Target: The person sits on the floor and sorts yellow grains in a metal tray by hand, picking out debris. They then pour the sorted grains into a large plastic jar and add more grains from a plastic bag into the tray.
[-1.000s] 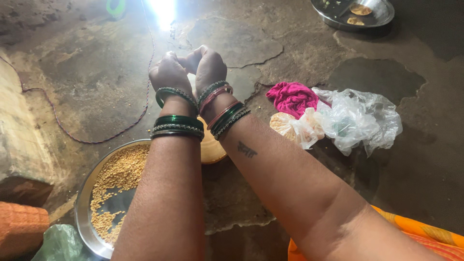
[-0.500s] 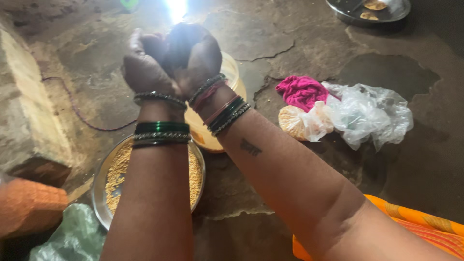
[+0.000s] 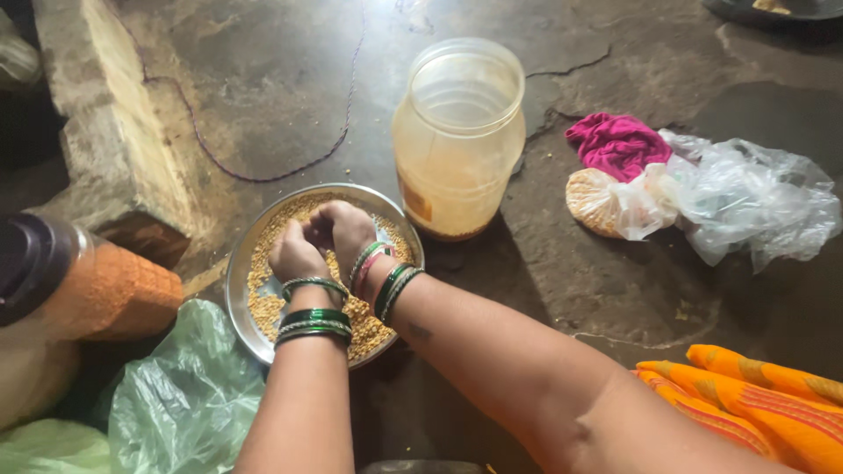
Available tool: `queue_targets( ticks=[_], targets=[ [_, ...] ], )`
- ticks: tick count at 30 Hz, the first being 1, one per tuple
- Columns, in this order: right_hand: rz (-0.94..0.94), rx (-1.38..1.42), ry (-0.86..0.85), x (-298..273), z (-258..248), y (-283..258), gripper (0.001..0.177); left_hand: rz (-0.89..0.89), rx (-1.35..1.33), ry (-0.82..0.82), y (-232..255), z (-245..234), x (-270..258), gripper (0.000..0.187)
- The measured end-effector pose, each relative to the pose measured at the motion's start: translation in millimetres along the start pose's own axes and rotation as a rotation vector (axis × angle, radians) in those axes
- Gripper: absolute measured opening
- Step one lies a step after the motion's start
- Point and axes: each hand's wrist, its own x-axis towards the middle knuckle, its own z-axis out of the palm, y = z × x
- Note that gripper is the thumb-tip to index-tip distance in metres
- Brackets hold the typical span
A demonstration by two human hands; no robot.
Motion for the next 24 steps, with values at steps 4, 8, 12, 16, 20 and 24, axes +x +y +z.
queue_targets(
  ticks=[4,8,12,16,20,24],
  targets=[
    [-0.244,-0.96,0.036,-4.5,-19.6,23.7,0.029,0.113,0.876,-0.014,-35.2,-36.2,11.9,0.032],
    [-0.317,-1.359,0.0,-4.2,-28.6,27.2,0.036,0.429,1.238,-0.187,-50.0,-57.9,25.5,0.049],
    [-0.429,-1.477,0.026,6.4,-48.2,35.9,0.048,0.35,1.43,-0.181,-56.6,-70.8,31.1,0.067],
    [-0.495,-1.535,0.121,29.6,-69.3,48.5,0.058,0.313,1.471,-0.139,-56.9,-77.1,38.3,0.07],
    [-0.503,-1.528,0.092,46.0,-78.5,49.2,0.061,0.346,1.436,-0.188,-58.0,-75.6,51.5,0.07],
    [-0.53,-1.519,0.02,54.3,-69.9,44.3,0.057,0.409,1.471,-0.247,-61.3,-70.2,68.3,0.071]
  ],
)
